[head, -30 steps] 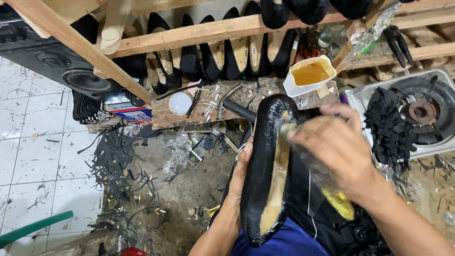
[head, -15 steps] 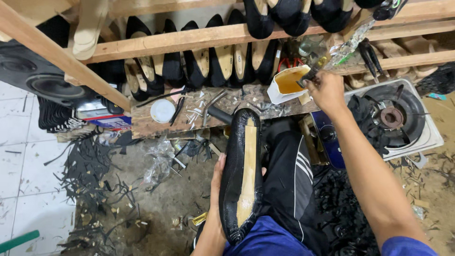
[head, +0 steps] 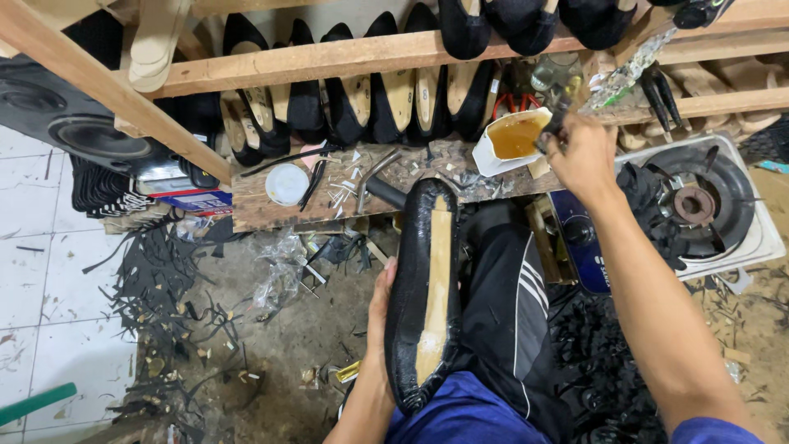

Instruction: The person sits on the floor holding a black shoe, dips a brush into a container of glue, and brushes glue along the sole edge of the shoe, repeatedly dipping the brush and coating the shoe's edge. They then set the shoe aside and reach for another shoe from the rack to continue gluing.

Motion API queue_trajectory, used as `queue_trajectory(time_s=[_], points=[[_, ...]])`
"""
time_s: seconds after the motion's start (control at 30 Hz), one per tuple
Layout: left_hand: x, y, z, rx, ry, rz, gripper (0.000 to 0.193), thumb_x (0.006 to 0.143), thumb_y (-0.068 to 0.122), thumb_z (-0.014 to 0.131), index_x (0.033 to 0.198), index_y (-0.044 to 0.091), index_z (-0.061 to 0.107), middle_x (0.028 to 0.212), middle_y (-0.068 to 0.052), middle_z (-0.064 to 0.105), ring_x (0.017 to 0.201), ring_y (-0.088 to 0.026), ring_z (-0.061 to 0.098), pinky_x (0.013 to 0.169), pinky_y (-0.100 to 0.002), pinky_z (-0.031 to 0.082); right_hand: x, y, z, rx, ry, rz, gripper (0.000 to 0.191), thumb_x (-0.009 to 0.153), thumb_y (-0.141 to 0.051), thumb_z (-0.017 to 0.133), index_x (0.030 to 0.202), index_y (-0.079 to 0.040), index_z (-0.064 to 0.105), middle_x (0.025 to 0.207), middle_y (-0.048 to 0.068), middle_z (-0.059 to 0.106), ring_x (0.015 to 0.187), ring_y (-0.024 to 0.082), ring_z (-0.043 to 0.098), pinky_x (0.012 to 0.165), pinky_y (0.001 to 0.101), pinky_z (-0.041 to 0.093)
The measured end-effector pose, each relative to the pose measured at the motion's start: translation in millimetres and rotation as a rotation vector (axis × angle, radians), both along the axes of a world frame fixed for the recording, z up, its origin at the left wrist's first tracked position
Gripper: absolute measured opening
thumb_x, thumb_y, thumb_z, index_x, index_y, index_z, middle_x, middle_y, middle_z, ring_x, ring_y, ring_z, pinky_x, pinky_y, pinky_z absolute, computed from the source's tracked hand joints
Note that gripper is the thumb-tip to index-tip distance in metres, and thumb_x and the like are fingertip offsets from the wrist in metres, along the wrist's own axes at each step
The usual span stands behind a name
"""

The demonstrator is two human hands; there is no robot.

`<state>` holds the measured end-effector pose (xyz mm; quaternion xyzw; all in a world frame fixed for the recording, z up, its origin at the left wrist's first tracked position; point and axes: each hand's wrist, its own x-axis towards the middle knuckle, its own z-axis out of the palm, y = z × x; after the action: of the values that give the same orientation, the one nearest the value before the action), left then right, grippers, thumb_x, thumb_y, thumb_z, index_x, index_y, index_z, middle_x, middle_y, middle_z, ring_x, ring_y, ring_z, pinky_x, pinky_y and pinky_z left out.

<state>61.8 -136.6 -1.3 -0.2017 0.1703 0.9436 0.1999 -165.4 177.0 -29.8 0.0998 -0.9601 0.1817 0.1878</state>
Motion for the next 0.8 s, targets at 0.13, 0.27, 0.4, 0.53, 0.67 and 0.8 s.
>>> queue_trajectory(time_s=[0.13,0.27,0.4,0.53,0.67,0.8], points=[[1,6,9,-0.181,0.015,0.065,0.054,0.098,0.048,0.055,0.137,0.011,0.059,0.114,-0.010,0.072,0.094,-0.022,0.073,0.082,-0.036,0.062,44,-31,53,-0.293,-0.195,0.033,0.024,0.092,-0.015,0.077,0.109,0.001,0.072,0.085,0.019,0.069,0.073,0.031,0.064,0.072,0.0409,0.050],[0,12,26,-0.209,0.087,0.077,0.051,0.099,0.043,0.057,0.139,0.011,0.055,0.117,-0.008,0.071,0.098,-0.019,0.072,0.087,-0.033,0.060,138,-71,102,-0.663,0.038,0.234,0.018,0.101,-0.009,0.076,0.115,0.002,0.072,0.106,0.012,0.073,0.094,0.022,0.067,0.087,0.0321,0.052],[7,23,47,-0.245,0.211,0.080,0.052,0.098,0.039,0.060,0.140,0.012,0.051,0.124,-0.008,0.067,0.106,-0.018,0.070,0.092,-0.033,0.059,189,-101,124,-0.656,0.248,0.374,0.021,0.094,-0.006,0.076,0.113,0.000,0.071,0.103,0.011,0.070,0.097,0.024,0.067,0.095,0.0353,0.053],[15,26,62,-0.283,0.275,0.108,0.058,0.092,0.037,0.065,0.142,0.013,0.047,0.127,-0.009,0.064,0.109,-0.019,0.068,0.093,-0.035,0.059,201,-104,142,-0.440,0.282,0.428,0.021,0.089,-0.004,0.079,0.109,-0.003,0.074,0.095,0.006,0.073,0.085,0.018,0.067,0.094,0.0385,0.050],[27,26,70,-0.334,0.282,0.058,0.059,0.092,0.037,0.067,0.142,0.012,0.045,0.124,-0.010,0.064,0.106,-0.020,0.068,0.091,-0.036,0.059,213,-96,158,-0.383,0.330,0.432,0.022,0.095,-0.006,0.079,0.115,-0.002,0.072,0.103,0.007,0.072,0.091,0.020,0.067,0.097,0.0367,0.046],[32,28,73,-0.340,0.314,0.079,0.060,0.092,0.036,0.067,0.143,0.013,0.045,0.126,-0.009,0.064,0.107,-0.019,0.068,0.091,-0.035,0.059,222,-93,167,-0.336,0.282,0.478,0.019,0.091,-0.006,0.076,0.109,-0.003,0.072,0.095,0.005,0.071,0.087,0.019,0.067,0.099,0.0407,0.047]])
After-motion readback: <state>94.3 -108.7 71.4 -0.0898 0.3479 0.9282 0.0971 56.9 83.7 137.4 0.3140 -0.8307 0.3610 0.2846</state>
